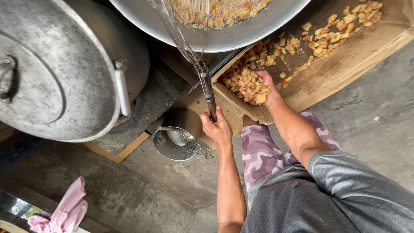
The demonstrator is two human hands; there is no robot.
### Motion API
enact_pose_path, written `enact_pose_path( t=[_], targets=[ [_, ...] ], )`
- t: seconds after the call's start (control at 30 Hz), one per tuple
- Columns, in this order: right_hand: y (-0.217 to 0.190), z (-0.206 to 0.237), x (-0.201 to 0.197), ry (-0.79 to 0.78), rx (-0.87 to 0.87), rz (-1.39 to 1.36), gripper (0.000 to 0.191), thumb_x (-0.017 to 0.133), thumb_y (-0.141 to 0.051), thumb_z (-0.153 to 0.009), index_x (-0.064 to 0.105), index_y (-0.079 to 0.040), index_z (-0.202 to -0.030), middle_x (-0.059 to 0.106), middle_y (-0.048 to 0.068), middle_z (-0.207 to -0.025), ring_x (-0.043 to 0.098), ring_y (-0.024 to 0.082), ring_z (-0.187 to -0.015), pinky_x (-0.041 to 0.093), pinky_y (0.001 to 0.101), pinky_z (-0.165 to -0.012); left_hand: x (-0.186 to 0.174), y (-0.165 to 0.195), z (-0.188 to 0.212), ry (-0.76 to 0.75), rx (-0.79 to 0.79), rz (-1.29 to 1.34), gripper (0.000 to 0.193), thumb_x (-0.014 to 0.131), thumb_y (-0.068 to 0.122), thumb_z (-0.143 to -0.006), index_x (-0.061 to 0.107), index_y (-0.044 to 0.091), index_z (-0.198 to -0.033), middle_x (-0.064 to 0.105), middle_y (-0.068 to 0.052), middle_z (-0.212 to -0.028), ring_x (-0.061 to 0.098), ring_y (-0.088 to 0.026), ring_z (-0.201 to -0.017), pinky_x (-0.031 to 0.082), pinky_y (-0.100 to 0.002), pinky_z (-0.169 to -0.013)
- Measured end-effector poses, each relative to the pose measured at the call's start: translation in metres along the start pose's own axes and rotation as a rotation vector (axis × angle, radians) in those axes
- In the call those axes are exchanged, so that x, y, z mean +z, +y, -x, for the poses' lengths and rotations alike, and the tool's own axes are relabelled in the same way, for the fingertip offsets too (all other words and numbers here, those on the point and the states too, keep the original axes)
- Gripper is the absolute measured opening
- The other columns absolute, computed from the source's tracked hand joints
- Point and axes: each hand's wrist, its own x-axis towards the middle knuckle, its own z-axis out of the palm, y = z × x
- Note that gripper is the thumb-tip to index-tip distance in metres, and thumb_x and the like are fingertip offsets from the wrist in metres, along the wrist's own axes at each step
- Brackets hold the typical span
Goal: The person uses a large mesh strainer to scoop fried food pieces from a large wok containing hot oil into a cardboard box. The person then uses their hands and the strainer to transfer food from the box back into the wok for further frying, and later wipes their hands with a pink cloth.
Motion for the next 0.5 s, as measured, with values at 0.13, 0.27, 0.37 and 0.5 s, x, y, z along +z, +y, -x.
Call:
enact_pose_path(
  t=[0.13,0.27,0.37,0.5],
  targets=[
    [-0.010,0.044,0.025,-0.137,-0.028,-0.059,0.055,0.056,-0.050,-0.083,0.069,-0.013,-0.122,0.074,0.015,-0.110,0.072,0.035,-0.089,0.056,0.0527,-0.058,-0.012,0.021,0.004,-0.005,-0.020,-0.071,0.027,0.076,0.022,-0.093,0.057,0.003,-0.090,0.056,-0.004,-0.070,0.048,-0.014,-0.059,0.043,-0.033,-0.054],
    [-0.032,0.071,0.091,0.002,-0.107,-0.038,0.053,0.051,-0.054,-0.089,0.071,-0.016,-0.119,0.075,0.014,-0.105,0.072,0.031,-0.088,0.056,0.0447,-0.053,-0.019,0.055,-0.003,-0.057,-0.067,-0.146,0.030,0.074,0.029,-0.093,0.057,0.004,-0.088,0.060,-0.007,-0.072,0.054,-0.020,-0.059,0.046,-0.038,-0.056],
    [-0.061,0.071,0.170,-0.078,-0.216,-0.017,0.061,0.042,-0.061,-0.099,0.070,-0.009,-0.118,0.074,0.017,-0.102,0.071,0.030,-0.082,0.058,0.0445,-0.053,-0.019,0.084,-0.012,-0.099,-0.098,-0.177,0.032,0.073,0.032,-0.094,0.056,0.005,-0.089,0.061,-0.008,-0.074,0.057,-0.023,-0.060,0.047,-0.042,-0.059],
    [-0.118,0.037,0.302,-0.171,-0.317,0.067,0.081,0.043,-0.064,-0.095,0.043,-0.010,-0.156,0.048,0.025,-0.156,0.060,0.043,-0.133,0.063,0.0603,-0.089,-0.012,0.107,-0.034,-0.141,-0.106,-0.205,0.033,0.071,0.035,-0.093,0.054,0.006,-0.093,0.064,-0.009,-0.080,0.063,-0.028,-0.064,0.050,-0.045,-0.063]
  ],
)
